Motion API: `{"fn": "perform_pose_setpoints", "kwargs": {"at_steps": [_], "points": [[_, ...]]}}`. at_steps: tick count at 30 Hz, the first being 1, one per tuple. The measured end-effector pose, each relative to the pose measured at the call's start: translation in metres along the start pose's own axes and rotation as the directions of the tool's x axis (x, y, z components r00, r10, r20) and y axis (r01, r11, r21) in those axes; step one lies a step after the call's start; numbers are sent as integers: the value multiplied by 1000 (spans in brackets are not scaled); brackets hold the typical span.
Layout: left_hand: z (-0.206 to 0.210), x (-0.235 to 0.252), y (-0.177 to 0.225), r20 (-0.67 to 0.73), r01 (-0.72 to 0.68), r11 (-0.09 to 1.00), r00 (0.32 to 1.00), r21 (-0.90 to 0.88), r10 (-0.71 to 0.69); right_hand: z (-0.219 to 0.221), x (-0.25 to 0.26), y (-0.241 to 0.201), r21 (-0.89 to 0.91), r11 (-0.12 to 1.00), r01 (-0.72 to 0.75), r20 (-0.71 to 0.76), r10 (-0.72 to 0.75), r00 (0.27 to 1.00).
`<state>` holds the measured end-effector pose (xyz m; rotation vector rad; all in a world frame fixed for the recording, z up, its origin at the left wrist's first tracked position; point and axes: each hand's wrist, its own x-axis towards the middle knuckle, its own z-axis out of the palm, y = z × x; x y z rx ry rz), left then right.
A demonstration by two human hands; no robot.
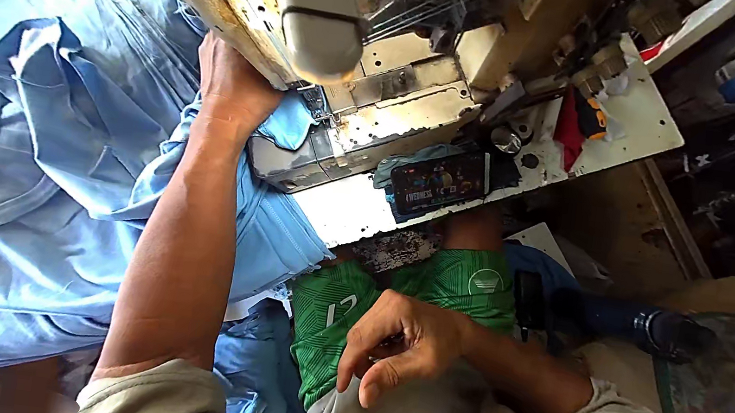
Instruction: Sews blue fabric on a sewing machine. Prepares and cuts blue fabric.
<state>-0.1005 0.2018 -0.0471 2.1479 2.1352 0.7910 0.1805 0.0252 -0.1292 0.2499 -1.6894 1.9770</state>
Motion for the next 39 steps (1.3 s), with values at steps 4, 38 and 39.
{"fn": "perform_pose_setpoints", "kwargs": {"at_steps": [4,38,39], "points": [[1,3,2,-21,32,999,999,5,-32,17,-7,3,2,1000,-10,14,10,1000],[-75,-139,-41,22,221,919,974,-326,-226,31,-27,12,-372,887,-275,15,302,953],[-72,-141,-39,15,213,912,975,-350,-222,31,-27,14,-381,882,-276,19,306,952]]}}
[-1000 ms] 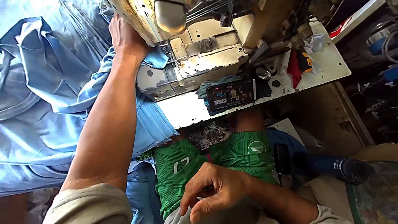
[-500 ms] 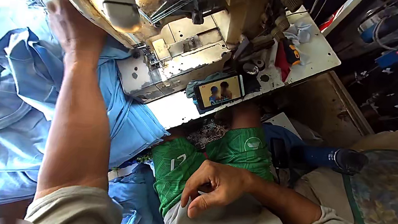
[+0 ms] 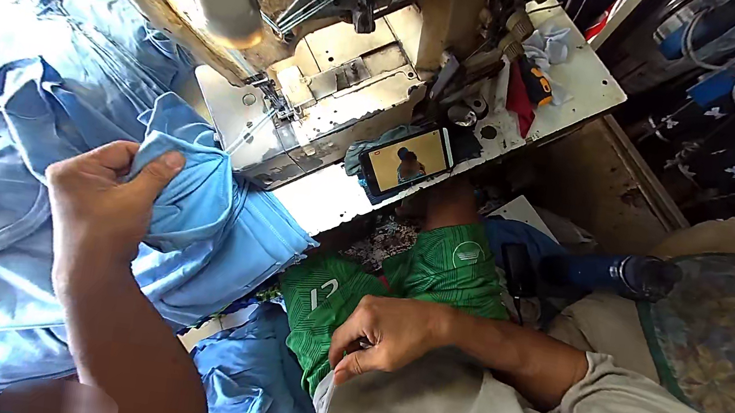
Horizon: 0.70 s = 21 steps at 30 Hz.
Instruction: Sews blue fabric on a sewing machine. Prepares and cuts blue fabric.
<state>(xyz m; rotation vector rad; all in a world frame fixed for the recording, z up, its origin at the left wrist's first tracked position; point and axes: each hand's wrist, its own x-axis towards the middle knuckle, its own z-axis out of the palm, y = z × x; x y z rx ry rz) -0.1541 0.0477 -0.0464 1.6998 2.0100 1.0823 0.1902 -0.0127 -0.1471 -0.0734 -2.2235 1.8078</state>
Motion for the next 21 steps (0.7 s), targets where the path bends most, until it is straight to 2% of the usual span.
{"fn": "perform_pose_setpoints", "kwargs": {"at_steps": [9,12,15,18,21], "points": [[9,-2,-16,-34,-62,990,998,-128,58,-9,2,6,-1,1000,-7,-38,7,999],[8,-8,-25,-67,-42,987,997,-154,32,-11,1,6,-6,1000,-15,-48,14,999],[9,-13,-14,-85,-66,988,995,-138,54,-20,1,1,-110,990,-88,-186,66,980],[13,-20,7,-113,-117,989,988,-87,107,-49,6,-13,-248,940,-233,-346,139,928],[19,-30,21,-88,-159,984,984,-79,152,-79,21,-14,-402,874,-274,-520,29,854]]}}
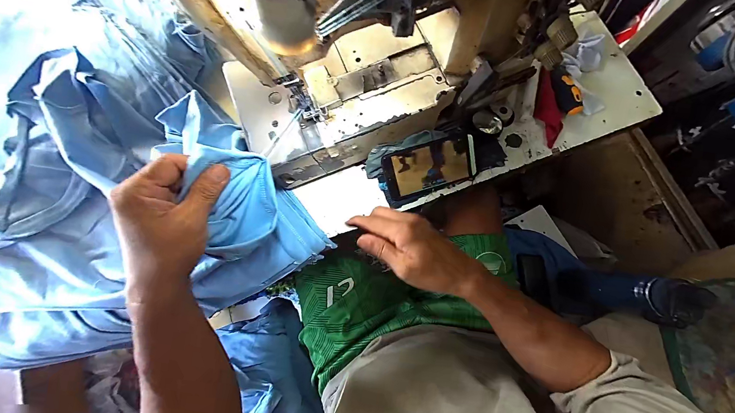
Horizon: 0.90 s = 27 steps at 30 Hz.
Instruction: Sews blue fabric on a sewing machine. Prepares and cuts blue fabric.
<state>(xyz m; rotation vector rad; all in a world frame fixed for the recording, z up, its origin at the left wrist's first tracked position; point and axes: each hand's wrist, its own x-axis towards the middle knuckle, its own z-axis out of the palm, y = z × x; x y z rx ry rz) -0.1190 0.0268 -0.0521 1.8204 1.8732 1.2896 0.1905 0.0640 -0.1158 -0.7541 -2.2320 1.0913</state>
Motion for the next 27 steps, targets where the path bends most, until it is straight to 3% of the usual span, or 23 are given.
{"fn": "perform_pose_setpoints", "kwargs": {"at_steps": [5,11,15,17,19,23,25,26,27], "points": [[4,-11,19,42,-27,999,999,-20,28,-10,55,-2,-382,920,90,-187,-172,967],[6,-14,22,70,-39,999,997,-35,41,-5,117,-7,-612,781,123,-180,-289,940],[8,-14,22,67,-18,997,997,-77,23,-1,139,-9,-621,760,190,-133,-342,930],[6,-17,26,110,-43,973,992,-227,69,-1,141,-9,-563,786,256,-138,-394,909],[-1,-21,32,199,-83,934,967,-348,160,-3,133,-13,-482,830,280,-172,-403,899],[-29,-4,15,432,-75,960,881,-271,191,-8,96,-7,-415,887,202,-239,-321,917],[-63,18,-24,309,-41,982,946,-184,97,-5,72,-1,-362,923,129,-272,-237,933],[-84,26,-50,130,0,998,992,-58,8,-1,60,0,-329,939,97,-294,-199,935],[-103,32,-80,-98,90,986,992,140,-77,3,48,1,-295,953,71,-317,-168,933]]}}
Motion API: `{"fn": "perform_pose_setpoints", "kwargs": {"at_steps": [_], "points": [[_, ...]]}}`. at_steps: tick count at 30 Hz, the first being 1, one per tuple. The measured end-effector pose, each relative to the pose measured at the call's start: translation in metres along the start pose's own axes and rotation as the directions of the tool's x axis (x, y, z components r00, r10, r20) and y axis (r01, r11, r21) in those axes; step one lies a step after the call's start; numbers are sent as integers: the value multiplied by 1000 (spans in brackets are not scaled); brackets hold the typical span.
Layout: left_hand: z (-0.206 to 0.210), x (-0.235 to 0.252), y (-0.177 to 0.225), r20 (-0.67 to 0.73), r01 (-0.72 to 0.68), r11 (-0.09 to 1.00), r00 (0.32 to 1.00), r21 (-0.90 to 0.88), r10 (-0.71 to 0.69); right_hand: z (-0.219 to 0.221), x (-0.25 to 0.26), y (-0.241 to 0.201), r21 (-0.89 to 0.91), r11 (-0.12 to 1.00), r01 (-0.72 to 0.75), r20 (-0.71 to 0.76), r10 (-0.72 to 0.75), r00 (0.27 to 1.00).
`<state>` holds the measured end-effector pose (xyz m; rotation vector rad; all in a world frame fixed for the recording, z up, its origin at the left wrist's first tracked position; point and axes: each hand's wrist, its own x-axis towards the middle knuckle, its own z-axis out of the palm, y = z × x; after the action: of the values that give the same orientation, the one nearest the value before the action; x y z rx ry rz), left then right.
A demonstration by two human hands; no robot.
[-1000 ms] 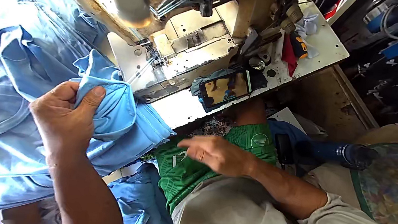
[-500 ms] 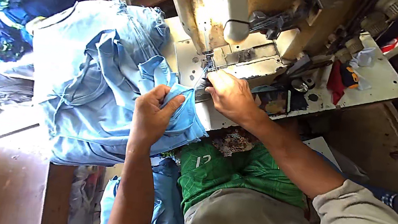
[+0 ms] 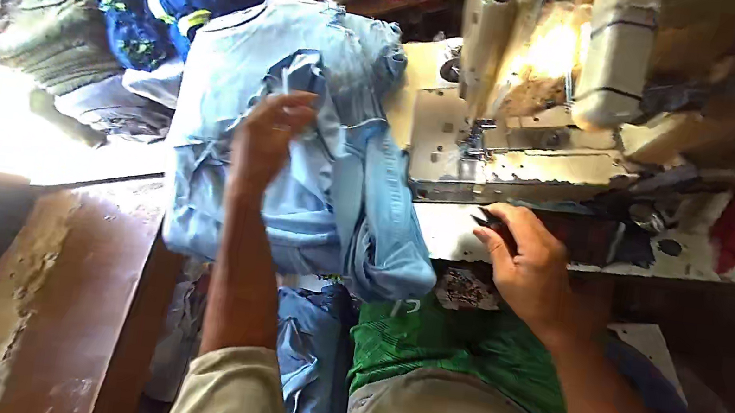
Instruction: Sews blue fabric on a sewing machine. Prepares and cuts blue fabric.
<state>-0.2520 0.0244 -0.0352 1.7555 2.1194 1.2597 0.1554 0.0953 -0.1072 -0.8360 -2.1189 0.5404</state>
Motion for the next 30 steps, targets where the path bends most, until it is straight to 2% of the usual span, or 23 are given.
{"fn": "perform_pose_setpoints", "kwargs": {"at_steps": [1,2,3,5,7,9,10,12,13,15,18,21,23,26,28,30], "points": [[-9,7,-31,-190,144,969,976,203,-105,-2,-13,-2,35,999,-33,-8,33,999],[-15,10,-57,-302,304,902,930,307,-210,-2,-25,-4,75,995,-61,-8,62,998],[-17,9,-78,-350,433,828,883,356,-311,-1,-36,-5,120,989,-86,3,86,996],[-11,3,-105,-385,518,745,845,420,-371,4,-55,-4,202,971,-128,41,122,992],[-8,-5,-116,-371,440,788,882,431,-290,12,-67,-3,262,955,-142,90,123,988],[-11,-12,-116,-362,340,868,909,363,-204,15,-67,-6,294,948,-122,134,85,987],[-11,-16,-92,-350,318,899,914,301,-206,15,-63,-9,307,947,-93,132,54,990],[-9,-29,-6,-240,281,939,943,198,-232,13,-46,-21,333,943,-3,87,-27,996],[-12,-40,25,-149,190,964,975,188,-163,11,-35,-29,348,936,49,56,-73,996],[-22,-63,50,48,-26,988,999,151,19,7,-13,-51,371,915,161,-3,-172,985],[-31,-96,84,249,-217,976,947,24,205,3,12,-92,441,830,341,-94,-335,937],[-49,-121,79,417,-317,941,844,-118,337,8,20,-117,450,776,442,-61,-468,882],[-57,-130,83,433,-329,928,821,-176,373,16,19,-120,436,787,437,25,-496,868],[-63,-134,91,370,-327,931,855,-161,364,16,15,-119,434,841,324,143,-420,896],[-59,-130,86,316,-334,942,891,-29,326,4,17,-124,490,850,195,190,-322,927],[-54,-123,87,274,-277,949,934,152,229,-14,25,-132,591,803,72,186,-222,957]]}}
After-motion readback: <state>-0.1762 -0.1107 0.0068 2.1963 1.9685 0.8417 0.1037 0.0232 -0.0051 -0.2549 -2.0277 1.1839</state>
